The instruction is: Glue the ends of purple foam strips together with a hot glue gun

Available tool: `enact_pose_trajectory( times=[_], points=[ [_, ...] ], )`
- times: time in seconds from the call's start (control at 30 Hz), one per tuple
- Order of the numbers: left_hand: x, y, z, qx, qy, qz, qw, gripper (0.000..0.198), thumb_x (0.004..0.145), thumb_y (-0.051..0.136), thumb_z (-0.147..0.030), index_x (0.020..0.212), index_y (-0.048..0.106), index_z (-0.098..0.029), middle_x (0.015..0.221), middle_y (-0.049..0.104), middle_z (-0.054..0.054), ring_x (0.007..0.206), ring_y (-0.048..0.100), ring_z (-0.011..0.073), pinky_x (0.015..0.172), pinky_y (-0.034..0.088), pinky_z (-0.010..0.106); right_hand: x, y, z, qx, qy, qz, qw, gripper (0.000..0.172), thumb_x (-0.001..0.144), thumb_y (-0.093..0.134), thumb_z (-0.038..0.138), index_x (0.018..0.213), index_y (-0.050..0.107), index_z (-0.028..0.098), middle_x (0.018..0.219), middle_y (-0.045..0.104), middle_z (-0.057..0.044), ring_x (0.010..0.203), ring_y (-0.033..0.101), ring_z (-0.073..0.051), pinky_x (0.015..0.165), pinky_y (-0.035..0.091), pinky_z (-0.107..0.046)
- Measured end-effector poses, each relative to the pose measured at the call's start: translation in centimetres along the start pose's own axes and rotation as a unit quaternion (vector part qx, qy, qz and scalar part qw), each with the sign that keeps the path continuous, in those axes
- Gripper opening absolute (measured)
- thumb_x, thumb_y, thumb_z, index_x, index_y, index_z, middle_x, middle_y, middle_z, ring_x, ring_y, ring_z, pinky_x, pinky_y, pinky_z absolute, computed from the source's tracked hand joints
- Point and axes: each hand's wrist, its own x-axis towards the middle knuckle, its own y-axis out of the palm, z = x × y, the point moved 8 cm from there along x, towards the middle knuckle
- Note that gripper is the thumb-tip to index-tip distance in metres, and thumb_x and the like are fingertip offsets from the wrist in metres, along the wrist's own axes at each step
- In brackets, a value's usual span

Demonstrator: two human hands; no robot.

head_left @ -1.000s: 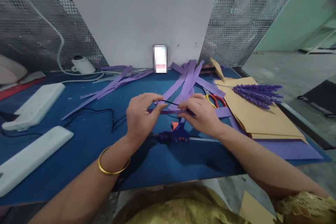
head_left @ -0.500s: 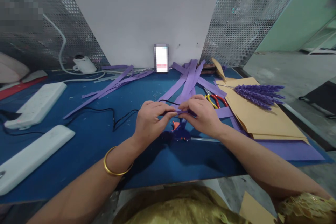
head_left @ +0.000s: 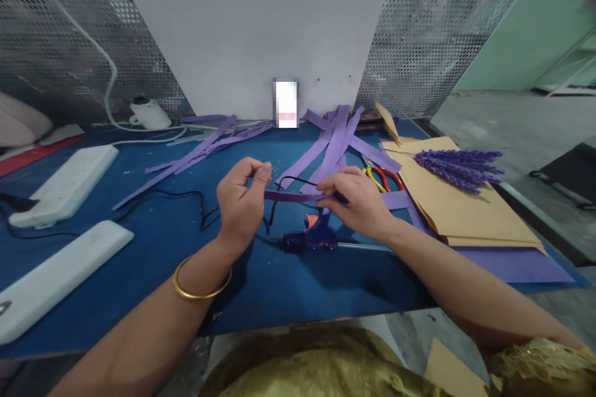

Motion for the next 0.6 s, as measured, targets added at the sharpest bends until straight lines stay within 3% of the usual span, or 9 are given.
enact_pose_trajectory(
  times=[0.13, 0.2, 0.27, 0.3, 0.33, 0.4, 0.5, 0.6],
  points=[
    [0.5, -1.6, 0.4, 0.016, 0.004, -0.066, 0.998, 0.051, 0.098, 0.050, -0.036, 0.050, 0.042, -0.021, 0.048, 0.041, -0.003, 0.048, 0.039, 0.0111, 0.054, 0.035, 0.029, 0.1, -0.2, -0.2, -0.005, 0.002, -0.008, 1.000, 0.009, 0.091, 0.067, 0.023, 0.096, 0.060, 0.022, 0.079, 0.073, 0.002, 0.074, 0.068, -0.017, 0.083, 0.043, -0.034],
    [0.8, -2.2, 0.6, 0.042, 0.011, -0.091, 0.995, 0.051, 0.098, 0.052, -0.037, 0.049, 0.045, -0.021, 0.047, 0.044, -0.002, 0.048, 0.043, 0.0122, 0.055, 0.038, 0.030, 0.1, -0.3, -0.1, -0.008, 0.000, -0.012, 1.000, 0.009, 0.091, 0.067, 0.022, 0.096, 0.060, 0.021, 0.078, 0.073, 0.002, 0.073, 0.068, -0.016, 0.083, 0.044, -0.034],
    [1.0, -2.7, 0.3, 0.080, 0.043, -0.117, 0.989, 0.031, 0.093, 0.060, -0.036, 0.066, 0.062, -0.022, 0.066, 0.063, 0.002, 0.067, 0.060, 0.0176, 0.068, 0.046, 0.033, 0.1, -0.4, -0.1, -0.012, 0.002, -0.016, 1.000, 0.010, 0.090, 0.068, 0.021, 0.095, 0.060, 0.021, 0.078, 0.073, 0.001, 0.073, 0.068, -0.016, 0.084, 0.044, -0.035],
    [1.1, -2.9, 0.0, 0.102, 0.068, -0.127, 0.984, 0.015, 0.091, 0.064, -0.034, 0.082, 0.069, -0.023, 0.085, 0.071, 0.005, 0.085, 0.065, 0.0219, 0.078, 0.048, 0.035, 0.1, -0.4, -0.2, -0.015, 0.004, -0.017, 1.000, 0.010, 0.090, 0.068, 0.021, 0.095, 0.060, 0.021, 0.078, 0.073, 0.001, 0.073, 0.068, -0.016, 0.085, 0.044, -0.035],
    [1.1, -2.9, -0.5, 0.120, 0.099, -0.129, 0.979, 0.013, 0.089, 0.067, -0.032, 0.098, 0.071, -0.024, 0.104, 0.072, 0.007, 0.103, 0.065, 0.0254, 0.088, 0.048, 0.039, 0.1, -0.4, -0.2, -0.018, 0.007, -0.016, 1.000, 0.010, 0.090, 0.069, 0.021, 0.095, 0.060, 0.021, 0.078, 0.073, 0.001, 0.073, 0.068, -0.016, 0.085, 0.044, -0.035],
    [0.8, -2.0, -1.7, 0.147, 0.169, -0.083, 0.971, 0.024, 0.089, 0.067, -0.030, 0.113, 0.069, -0.027, 0.119, 0.071, 0.007, 0.117, 0.061, 0.0268, 0.102, 0.042, 0.043, 0.1, -0.3, -0.3, -0.021, 0.007, -0.010, 1.000, 0.010, 0.090, 0.068, 0.021, 0.095, 0.060, 0.021, 0.079, 0.073, 0.001, 0.073, 0.068, -0.016, 0.085, 0.044, -0.035],
    [-0.7, 1.3, -3.1, 0.162, 0.252, 0.074, 0.951, 0.014, 0.093, 0.064, -0.032, 0.104, 0.073, -0.029, 0.100, 0.077, 0.001, 0.098, 0.069, 0.0213, 0.107, 0.036, 0.044, 0.0, -0.1, -0.2, -0.016, 0.002, -0.008, 1.000, 0.010, 0.091, 0.067, 0.023, 0.097, 0.059, 0.022, 0.079, 0.074, 0.001, 0.073, 0.068, -0.017, 0.084, 0.044, -0.035],
    [-2.5, 3.4, -3.6, 0.149, 0.268, 0.162, 0.938, 0.014, 0.092, 0.066, -0.037, 0.099, 0.073, -0.026, 0.093, 0.078, -0.001, 0.088, 0.070, 0.0183, 0.101, 0.037, 0.041, -0.1, 0.2, -0.2, -0.006, 0.000, -0.001, 1.000, 0.011, 0.092, 0.066, 0.026, 0.099, 0.058, 0.022, 0.078, 0.073, 0.001, 0.073, 0.069, -0.017, 0.085, 0.043, -0.036]
  ],
)
